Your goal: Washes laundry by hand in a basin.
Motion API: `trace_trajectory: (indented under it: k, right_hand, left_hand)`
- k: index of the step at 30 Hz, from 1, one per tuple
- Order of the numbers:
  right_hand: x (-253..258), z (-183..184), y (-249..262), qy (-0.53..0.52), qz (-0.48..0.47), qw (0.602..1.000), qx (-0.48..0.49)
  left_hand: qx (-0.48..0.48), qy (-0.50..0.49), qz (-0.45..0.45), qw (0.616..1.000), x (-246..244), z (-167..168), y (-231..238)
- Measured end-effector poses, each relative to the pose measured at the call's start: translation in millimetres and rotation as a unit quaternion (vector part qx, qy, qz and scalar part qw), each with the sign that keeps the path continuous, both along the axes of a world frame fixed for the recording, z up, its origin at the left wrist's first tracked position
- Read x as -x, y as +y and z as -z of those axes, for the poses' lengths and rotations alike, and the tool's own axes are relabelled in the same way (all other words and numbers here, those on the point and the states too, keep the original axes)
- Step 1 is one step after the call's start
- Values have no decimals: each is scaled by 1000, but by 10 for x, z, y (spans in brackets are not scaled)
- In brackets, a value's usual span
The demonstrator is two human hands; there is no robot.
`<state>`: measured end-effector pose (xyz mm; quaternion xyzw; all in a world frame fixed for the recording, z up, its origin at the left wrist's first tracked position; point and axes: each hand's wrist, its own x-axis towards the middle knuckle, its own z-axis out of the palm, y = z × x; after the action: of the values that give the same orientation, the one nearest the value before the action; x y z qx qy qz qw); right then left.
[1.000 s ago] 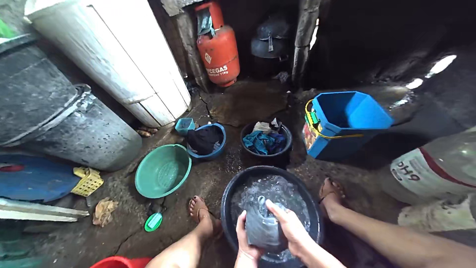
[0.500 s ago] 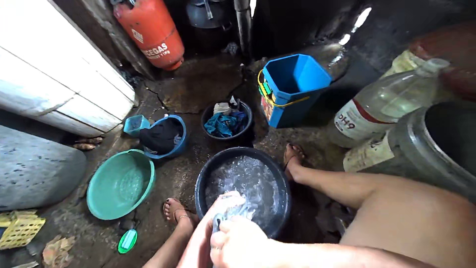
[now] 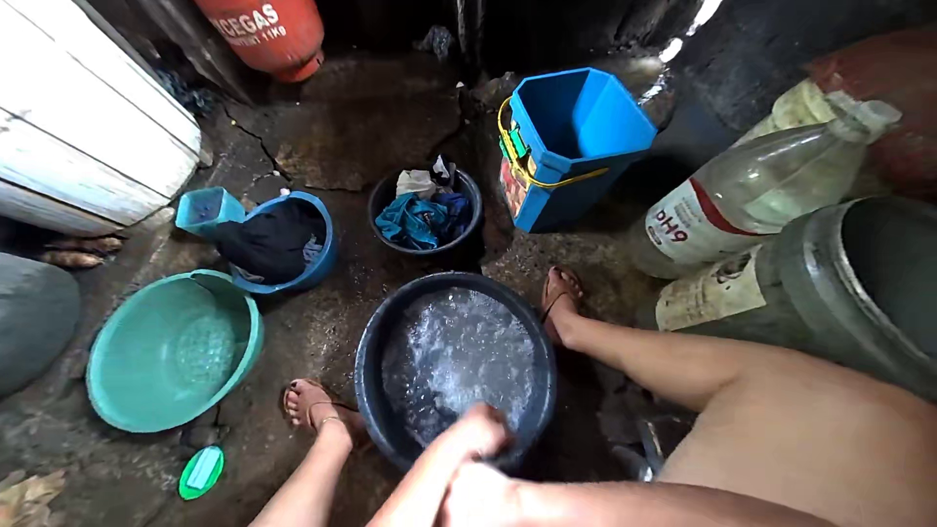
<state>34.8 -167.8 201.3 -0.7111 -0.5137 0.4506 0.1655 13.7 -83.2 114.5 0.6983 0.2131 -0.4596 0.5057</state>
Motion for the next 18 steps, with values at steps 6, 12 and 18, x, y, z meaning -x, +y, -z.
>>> trace_trajectory:
  k: [6, 12, 18]
  right_hand:
    - [-1008, 363, 285, 170, 497, 835, -161]
    - [-1801, 278, 795, 372, 580, 681, -247]
    - [-1186, 1367, 351, 240, 383, 883, 124]
  left_hand:
    - [6, -78, -592, 802, 236, 711, 513]
    - [-207, 41, -112, 971, 428, 1306, 74]
    - [-167, 72, -5, 983, 516, 1215, -55]
